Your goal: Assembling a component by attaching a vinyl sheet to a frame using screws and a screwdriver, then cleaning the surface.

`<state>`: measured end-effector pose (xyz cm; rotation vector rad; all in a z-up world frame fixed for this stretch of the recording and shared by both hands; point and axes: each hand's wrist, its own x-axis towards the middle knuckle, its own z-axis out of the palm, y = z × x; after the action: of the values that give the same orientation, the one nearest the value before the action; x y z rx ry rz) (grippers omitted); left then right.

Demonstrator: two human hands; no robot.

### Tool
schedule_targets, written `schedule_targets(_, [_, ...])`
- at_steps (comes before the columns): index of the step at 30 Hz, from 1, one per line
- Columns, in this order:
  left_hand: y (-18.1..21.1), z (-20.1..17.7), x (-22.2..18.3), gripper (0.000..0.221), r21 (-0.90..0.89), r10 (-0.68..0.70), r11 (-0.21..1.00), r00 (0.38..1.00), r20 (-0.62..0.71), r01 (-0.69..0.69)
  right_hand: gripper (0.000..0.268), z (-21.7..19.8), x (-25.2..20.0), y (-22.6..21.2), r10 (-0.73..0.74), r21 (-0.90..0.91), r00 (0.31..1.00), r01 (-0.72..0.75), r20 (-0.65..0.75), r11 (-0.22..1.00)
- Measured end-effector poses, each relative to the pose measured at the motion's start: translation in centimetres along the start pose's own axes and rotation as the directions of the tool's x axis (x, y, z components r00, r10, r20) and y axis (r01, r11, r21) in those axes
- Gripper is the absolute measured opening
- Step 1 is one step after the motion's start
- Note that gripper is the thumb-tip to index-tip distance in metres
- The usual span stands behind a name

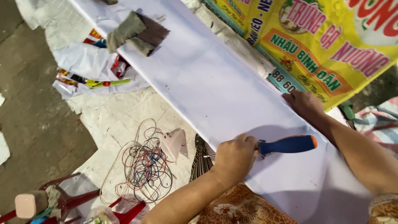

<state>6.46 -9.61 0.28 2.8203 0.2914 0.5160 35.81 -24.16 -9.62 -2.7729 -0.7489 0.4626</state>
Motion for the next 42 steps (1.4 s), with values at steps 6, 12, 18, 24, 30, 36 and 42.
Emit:
schedule_targets(6, [-1.2, -5.6, 0.5, 0.009, -0.326, -0.003, 0.945, 0.999, 0.032, 0.013, 0.044, 0.5, 1.3, 1.1, -0.014, -0.059, 0.997, 0.018, 0.08, 0.998])
schedule_targets(12, [-6.4, -7.6, -2.0, 0.01, -0.431, -0.25, 0.866, 0.966, 0.065, 0.253, 0.046, 0.6, 1.3, 1.0, 0.016, -0.041, 0.995, -0.012, 0.102, 0.999])
schedule_targets(18, [-9.1, -5.7, -4.8, 0.013, -0.488, -0.505, 0.754, 0.863, -0.002, 0.439, 0.053, 3.3, 3.3, 3.8, -0.022, -0.192, 0.996, 0.038, 0.081, 0.981])
schedule_targets(24, [-8.9, -3.4, -6.5, 0.015, -0.594, -0.516, 0.649, 0.849, 0.116, 0.475, 0.049, 4.9, 4.2, 5.9, -0.118, -0.208, 0.993, 0.111, -0.022, 0.972])
schedule_targets(30, [-8.2, -3.4, -7.5, 0.013, -0.922, -0.535, 0.178, 0.821, 0.202, 0.343, 0.046, 4.2, 3.8, 5.2, -0.081, -0.127, 0.997, 0.082, 0.016, 0.988])
schedule_targets(36, [-6.7, -4.8, -7.8, 0.004, -0.946, -0.417, 0.016, 0.862, 0.287, 0.323, 0.045, 4.1, 3.6, 5.0, -0.063, -0.136, 0.998, 0.067, 0.032, 0.988])
schedule_targets(42, [-4.1, -5.0, -7.2, 0.015, -0.861, -0.384, 0.405, 0.912, 0.145, 0.308, 0.046, 1.2, 1.8, 1.7, 0.022, -0.079, 0.99, -0.011, 0.137, 0.997])
